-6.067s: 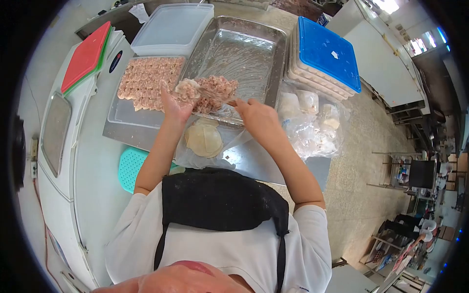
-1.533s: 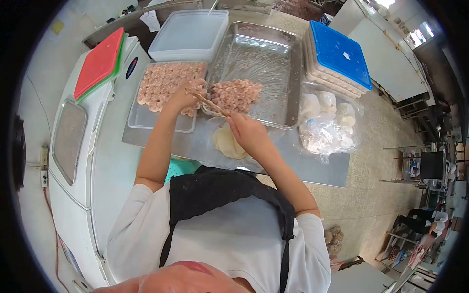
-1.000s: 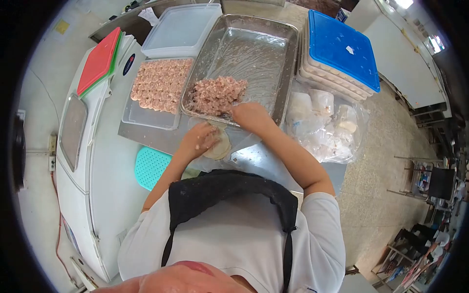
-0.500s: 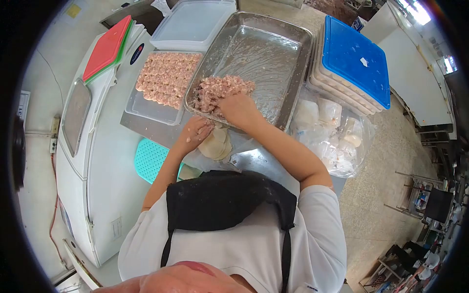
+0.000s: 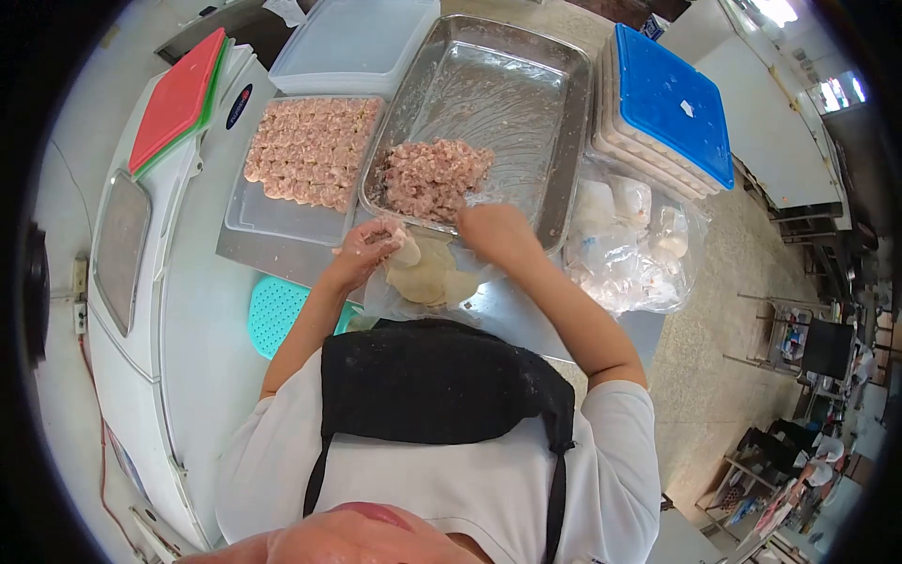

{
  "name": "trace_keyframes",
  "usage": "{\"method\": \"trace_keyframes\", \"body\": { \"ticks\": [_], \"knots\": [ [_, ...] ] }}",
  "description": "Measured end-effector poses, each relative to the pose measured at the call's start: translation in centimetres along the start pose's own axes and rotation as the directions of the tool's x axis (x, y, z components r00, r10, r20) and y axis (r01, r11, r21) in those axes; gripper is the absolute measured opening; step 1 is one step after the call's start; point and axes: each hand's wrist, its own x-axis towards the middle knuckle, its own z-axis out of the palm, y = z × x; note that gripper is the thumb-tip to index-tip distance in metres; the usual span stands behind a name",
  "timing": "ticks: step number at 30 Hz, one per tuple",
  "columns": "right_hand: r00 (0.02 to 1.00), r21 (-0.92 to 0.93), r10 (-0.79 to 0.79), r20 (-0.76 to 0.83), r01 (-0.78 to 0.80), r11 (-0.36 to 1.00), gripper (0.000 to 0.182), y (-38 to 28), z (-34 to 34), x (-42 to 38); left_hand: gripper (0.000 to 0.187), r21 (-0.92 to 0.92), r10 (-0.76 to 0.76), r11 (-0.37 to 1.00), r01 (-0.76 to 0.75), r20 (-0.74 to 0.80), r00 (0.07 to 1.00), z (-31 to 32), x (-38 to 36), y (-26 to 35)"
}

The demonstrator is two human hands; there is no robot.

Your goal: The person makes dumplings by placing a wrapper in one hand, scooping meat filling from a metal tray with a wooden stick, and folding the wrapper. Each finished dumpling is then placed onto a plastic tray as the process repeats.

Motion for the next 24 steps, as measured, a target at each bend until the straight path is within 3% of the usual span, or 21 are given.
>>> {"method": "trace_keyframes", "body": {
  "ticks": [1, 2, 3, 4, 5, 6, 7, 9, 10, 11, 12, 13, 15, 16, 19, 20, 22, 24],
  "knots": [
    [1.0, 0.001, -0.02, -0.01, 0.02, 1.0, 0.033, -0.4, 0.9, 0.0, 0.028, -0.002, 0.002, 1.0, -0.002, 0.011, 1.0, -0.4, -0.1, 0.1],
    [1.0, -0.004, -0.01, -0.012, 0.01, 1.0, 0.033, 0.0, 1.1, 0.1, 0.028, -0.189, -0.089, 0.978, 0.088, 0.005, 0.996, -0.8, -0.1, 0.1],
    [1.0, 0.201, 0.017, 0.002, -0.017, 0.98, 0.032, 0.9, 1.1, -0.1, 0.029, -0.369, -0.183, 0.913, 0.176, 0.017, 0.983, -1.3, -0.2, 0.1],
    [0.999, 0.394, 0.04, 0.018, -0.044, 0.918, 0.031, 1.5, 1.0, -0.3, 0.029, -0.371, -0.18, 0.911, 0.179, 0.03, 0.983, -1.9, 0.0, 0.1],
    [0.999, 0.389, 0.052, 0.017, -0.054, 0.92, 0.031, 1.6, 1.1, -0.5, 0.031, -0.589, -0.171, 0.785, 0.189, 0.086, 0.981, -2.6, 0.1, 0.0],
    [0.996, 0.547, 0.084, -0.038, -0.05, 0.836, 0.029, 1.5, 1.0, -0.9, 0.033, -0.768, -0.15, 0.607, 0.203, 0.139, 0.979, -3.0, 0.3, 0.2],
    [0.989, 0.686, 0.122, -0.086, -0.03, 0.727, 0.028, 1.3, 0.8, -1.1, 0.033, -0.77, -0.148, 0.603, 0.209, 0.149, 0.978, -3.1, 0.7, 0.4],
    [0.985, 0.747, 0.167, -0.051, -0.074, 0.661, 0.029, 1.0, -0.9, -1.5, 0.033, -0.594, 0.088, 0.804, -0.025, 0.078, 0.993, -3.3, 1.7, 1.4],
    [0.979, 0.805, 0.203, -0.014, -0.109, 0.583, 0.03, 0.6, -1.7, -1.7, 0.033, -0.595, 0.09, 0.803, -0.021, 0.086, 0.992, -2.8, 2.2, 2.8],
    [0.978, 0.804, 0.21, -0.018, -0.111, 0.585, 0.03, 0.3, -1.8, -1.9, 0.038, -0.617, -0.006, 0.787, -0.03, -0.056, 0.998, -1.8, 2.9, 4.4],
    [0.966, 0.867, 0.253, -0.043, -0.09, 0.491, 0.03, 0.0, -1.9, -2.0, 0.043, -0.635, -0.106, 0.771, -0.042, -0.194, 0.975, -1.1, 3.5, 5.8],
    [0.952, 0.918, 0.298, -0.065, -0.06, 0.393, 0.031, -0.2, -2.2, -2.2, 0.043, -0.634, -0.103, 0.773, -0.04, -0.187, 0.977, -0.9, 4.2, 6.5],
    [0.948, 0.943, 0.311, -0.071, -0.038, 0.33, 0.03, -1.4, -3.6, -2.6, 0.054, -0.854, -0.028, 0.521, -0.007, -0.025, 0.999, -0.1, 5.5, 7.7],
    [0.946, 0.965, 0.317, -0.07, -0.017, 0.263, 0.029, -1.9, -4.0, -2.7, 0.054, -0.852, -0.028, 0.523, 0.001, -0.016, 0.999, 0.7, 5.9, 8.3],
    [0.962, 0.97, 0.27, -0.048, -0.02, 0.243, 0.03, -1.6, -3.0, -2.2, 0.066, -0.862, 0.016, 0.507, 0.01, 0.021, 1.0, 3.6, 6.2, 10.7],
    [0.96, 0.971, 0.273, -0.053, -0.015, 0.24, 0.03, -1.7, -2.5, -1.8, 0.07, -0.881, 0.025, 0.471, -0.035, -0.026, 0.999, 4.6, 6.1, 11.7],
    [0.841, 0.57, 0.193, -0.506, 0.159, 0.806, 0.022, -1.6, -1.1, -1.3, 0.074, -0.895, 0.031, 0.439, -0.078, -0.071, 0.997, 5.5, 6.2, 12.0],
    [0.86, 0.493, 0.154, -0.487, 0.126, 0.861, 0.031, -0.8, -1.3, -2.0, 0.071, -0.901, -0.086, 0.407, -0.152, -0.204, 0.975, 5.3, 7.2, 11.3]
  ]
}}
